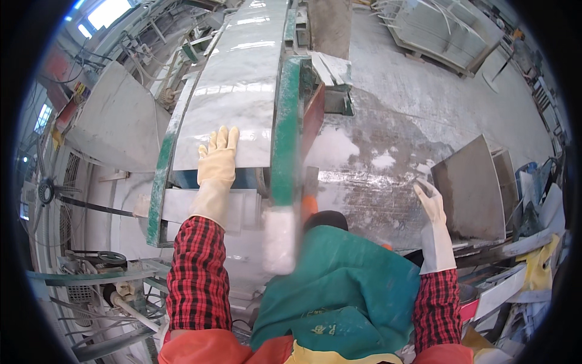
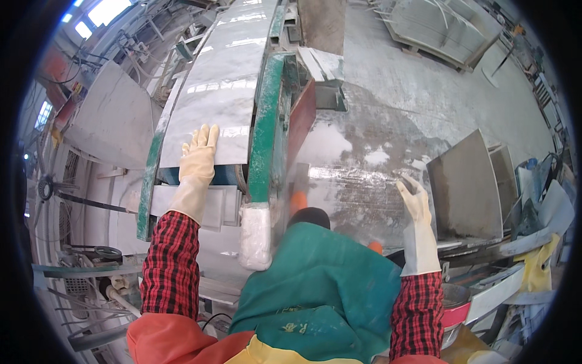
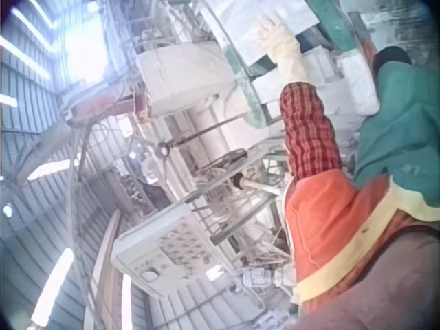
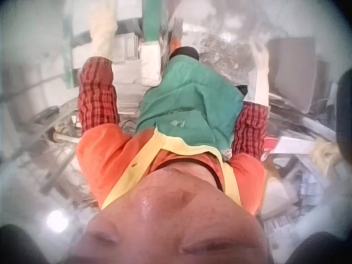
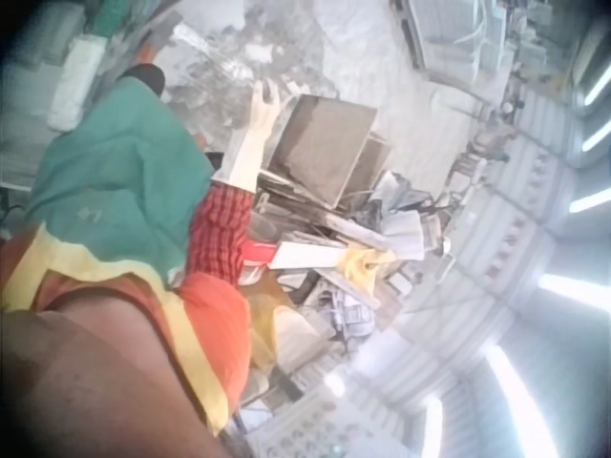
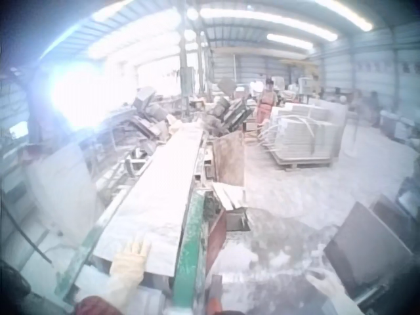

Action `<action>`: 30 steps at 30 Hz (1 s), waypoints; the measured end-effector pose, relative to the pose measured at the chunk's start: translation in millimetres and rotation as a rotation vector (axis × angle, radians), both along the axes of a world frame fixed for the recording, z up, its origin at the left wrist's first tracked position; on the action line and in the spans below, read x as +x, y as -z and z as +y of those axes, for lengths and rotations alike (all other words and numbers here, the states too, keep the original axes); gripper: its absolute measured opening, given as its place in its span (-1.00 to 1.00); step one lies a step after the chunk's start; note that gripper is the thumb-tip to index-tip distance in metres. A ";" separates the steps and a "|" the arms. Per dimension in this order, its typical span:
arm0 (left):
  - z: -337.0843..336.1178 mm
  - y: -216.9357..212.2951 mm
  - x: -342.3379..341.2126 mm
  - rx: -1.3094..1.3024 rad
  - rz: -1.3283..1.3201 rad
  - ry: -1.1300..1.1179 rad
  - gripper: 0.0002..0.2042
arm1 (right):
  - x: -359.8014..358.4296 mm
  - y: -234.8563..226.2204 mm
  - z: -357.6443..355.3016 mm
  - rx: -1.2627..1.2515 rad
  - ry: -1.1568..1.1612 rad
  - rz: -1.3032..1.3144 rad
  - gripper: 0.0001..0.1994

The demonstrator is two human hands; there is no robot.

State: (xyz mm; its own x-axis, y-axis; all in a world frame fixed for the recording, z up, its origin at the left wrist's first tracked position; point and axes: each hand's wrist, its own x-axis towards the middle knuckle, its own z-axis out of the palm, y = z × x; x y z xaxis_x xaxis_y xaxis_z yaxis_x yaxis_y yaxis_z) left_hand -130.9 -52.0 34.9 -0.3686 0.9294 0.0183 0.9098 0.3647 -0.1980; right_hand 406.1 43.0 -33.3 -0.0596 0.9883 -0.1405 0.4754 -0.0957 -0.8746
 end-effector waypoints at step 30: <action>7.0 -14.5 -12.3 -0.063 -0.095 0.020 -0.24 | 320.9 -40.5 -267.0 -0.259 0.884 -1.120 -0.13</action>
